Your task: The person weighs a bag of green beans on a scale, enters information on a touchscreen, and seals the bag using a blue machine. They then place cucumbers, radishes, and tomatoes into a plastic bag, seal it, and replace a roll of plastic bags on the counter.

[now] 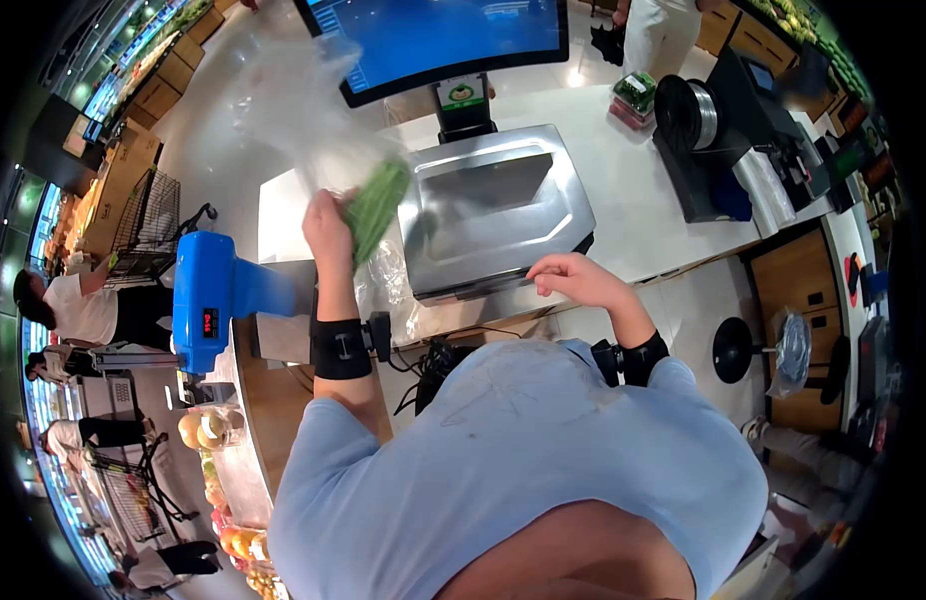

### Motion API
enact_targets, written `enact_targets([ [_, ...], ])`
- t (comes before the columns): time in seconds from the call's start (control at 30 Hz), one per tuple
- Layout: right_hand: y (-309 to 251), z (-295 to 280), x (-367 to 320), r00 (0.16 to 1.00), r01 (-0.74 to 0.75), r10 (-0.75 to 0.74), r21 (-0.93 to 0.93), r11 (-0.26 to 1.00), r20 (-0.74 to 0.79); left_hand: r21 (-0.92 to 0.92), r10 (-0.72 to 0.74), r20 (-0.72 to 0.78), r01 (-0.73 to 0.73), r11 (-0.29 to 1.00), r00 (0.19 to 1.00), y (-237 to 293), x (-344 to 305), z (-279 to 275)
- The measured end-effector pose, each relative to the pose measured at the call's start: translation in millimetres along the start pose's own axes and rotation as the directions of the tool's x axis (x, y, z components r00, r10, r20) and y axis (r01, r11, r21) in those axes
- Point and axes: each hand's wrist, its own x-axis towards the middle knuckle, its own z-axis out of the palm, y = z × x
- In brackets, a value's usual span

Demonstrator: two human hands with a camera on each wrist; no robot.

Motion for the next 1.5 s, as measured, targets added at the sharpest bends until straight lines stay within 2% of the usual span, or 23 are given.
enact_targets([
  [0.07,1.3,-9.2,-0.1,1.000,-0.018,0.018,0.015,1.000,-0.015,-0.014,-0.112,0.130,0.115,0.993,0.985,-1.2,-17.1,22.9],
  [0.1,1.4,-13.7,0.1,1.000,-0.018,0.018,0.017,1.000,-0.016,0.128,-0.043,0.204,0.017,0.992,0.978,-15.3,-19.1,33.0],
  [0.13,1.5,-18.7,0.5,1.000,0.001,-0.001,0.007,1.000,-0.016,0.139,-0.107,0.263,0.072,0.988,0.959,-9.1,-28.7,51.8],
  [0.2,-0.7,-27.1,-0.5,1.000,0.020,-0.020,-0.009,1.000,-0.014,0.030,-0.050,0.398,0.042,0.999,0.916,-24.9,-41.1,88.0],
  [0.3,-5.3,-36.5,-7.0,1.000,0.007,-0.006,0.013,1.000,-0.030,-0.146,-0.093,0.536,0.201,0.969,0.839,-30.3,-55.8,130.6],
  [0.33,-5.9,-39.4,-10.0,1.000,0.003,-0.003,0.002,1.000,-0.028,-0.148,-0.094,0.538,0.203,0.968,0.838,-39.6,-54.7,140.4],
  [0.4,-2.3,-45.7,-16.9,0.999,-0.009,0.009,-0.006,1.000,-0.030,-0.128,-0.020,0.579,0.116,0.985,0.815,-54.6,-53.1,158.1],
  [0.57,9.9,-57.7,-29.7,0.999,0.022,-0.021,0.029,0.999,-0.032,0.033,-0.048,0.581,0.035,0.999,0.812,-67.5,-37.9,161.3],
  [0.63,8.5,-61.0,-34.1,0.999,0.016,-0.015,0.030,0.999,-0.043,0.122,0.056,0.585,-0.156,0.980,0.809,-60.0,-33.4,155.1],
  [0.67,7.5,-62.9,-36.5,0.998,0.013,-0.011,0.031,0.999,-0.057,0.076,0.009,0.586,-0.065,0.995,0.810,-58.3,-29.8,151.6],
  [0.7,6.4,-65.0,-38.4,0.998,0.011,-0.009,0.035,0.999,-0.058,0.078,0.005,0.588,-0.063,0.995,0.809,-59.5,-25.3,148.8],
  [0.77,6.2,-69.0,-42.0,0.997,0.017,-0.013,0.045,0.999,-0.081,0.074,0.231,0.542,-0.320,0.944,0.808,-62.5,-17.6,142.8],
  [0.83,13.3,-72.7,-46.2,0.996,0.022,-0.017,0.052,0.998,-0.086,-0.004,0.337,0.485,-0.383,0.924,0.807,-46.1,-13.9,133.9],
  [0.9,14.0,-80.0,-42.4,0.996,0.060,-0.057,0.040,0.997,-0.076,0.086,0.391,0.342,-0.443,0.893,0.855,-24.7,-5.2,125.9],
  [0.97,17.0,-80.5,-44.6,0.995,-0.015,0.018,0.033,0.999,-0.093,0.341,0.586,0.296,-0.657,0.673,0.754,-3.4,13.6,121.9],
  [1.0,17.6,-79.5,-43.6,0.997,-0.002,0.004,0.020,1.000,-0.080,0.428,0.602,0.312,-0.674,0.602,0.735,15.0,18.5,125.1],
  [1.03,18.4,-78.6,-43.2,0.994,-0.049,0.052,0.030,0.998,-0.092,0.438,0.610,0.297,-0.672,0.597,0.735,29.8,25.5,128.1],
  [1.1,22.1,-76.2,-39.5,0.990,-0.099,0.101,0.026,0.995,-0.096,0.579,0.688,0.322,-0.710,0.400,0.650,49.0,44.0,134.7],
  [1.17,27.9,-76.1,-34.0,0.997,-0.041,0.044,0.048,0.998,-0.063,0.631,0.673,0.303,-0.671,0.388,0.675,54.9,65.6,139.6],
  [1.3,21.3,-71.6,-31.2,0.995,-0.054,0.056,0.026,0.998,-0.084,0.721,0.645,0.235,-0.575,0.385,0.727,62.7,96.8,146.7],
  [1.43,23.8,-71.9,-32.9,0.993,-0.066,0.069,0.038,0.997,-0.095,0.728,0.652,0.189,-0.550,0.408,0.734,64.4,118.2,151.6],
  [1.5,26.1,-72.5,-34.1,0.993,-0.060,0.065,0.046,0.997,-0.102,0.755,0.575,0.210,-0.504,0.419,0.791,66.7,124.8,153.2],
])
